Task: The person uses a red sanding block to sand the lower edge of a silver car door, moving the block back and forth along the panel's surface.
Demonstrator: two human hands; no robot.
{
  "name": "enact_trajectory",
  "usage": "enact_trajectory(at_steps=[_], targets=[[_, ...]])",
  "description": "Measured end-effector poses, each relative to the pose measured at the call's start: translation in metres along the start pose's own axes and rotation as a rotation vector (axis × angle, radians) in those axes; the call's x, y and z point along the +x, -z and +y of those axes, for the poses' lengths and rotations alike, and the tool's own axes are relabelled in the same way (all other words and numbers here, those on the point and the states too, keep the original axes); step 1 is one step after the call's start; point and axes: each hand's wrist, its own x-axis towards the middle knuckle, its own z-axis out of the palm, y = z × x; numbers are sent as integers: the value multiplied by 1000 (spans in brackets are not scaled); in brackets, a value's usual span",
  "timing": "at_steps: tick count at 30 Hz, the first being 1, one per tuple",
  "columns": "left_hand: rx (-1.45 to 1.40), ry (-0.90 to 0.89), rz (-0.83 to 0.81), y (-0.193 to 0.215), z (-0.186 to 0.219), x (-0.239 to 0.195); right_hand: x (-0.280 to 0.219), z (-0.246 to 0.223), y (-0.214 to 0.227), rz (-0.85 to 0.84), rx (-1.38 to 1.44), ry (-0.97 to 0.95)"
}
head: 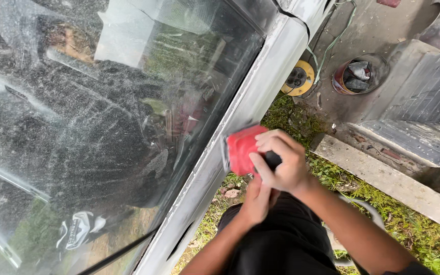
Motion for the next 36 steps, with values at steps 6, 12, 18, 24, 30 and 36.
enact_trajectory(at_steps=[6, 12, 18, 24, 30, 36], targets=[[-21, -65, 91, 23, -21, -1, 1, -4, -16, 69, -145, -32], [195, 23, 58, 31, 95, -22, -15, -29, -33, 123, -158, -130], [119, -11, 147, -7, 96, 61, 47, 21, 13, 174, -208, -100], [90, 21, 93, 16, 49, 17, -28, -33, -36, 129, -186, -129], [119, 100, 80, 26, 25, 3, 12, 5, -10, 228, -108, -121], [-325, 90, 110, -13, 25, 66, 55, 24, 23, 206, -148, -81]])
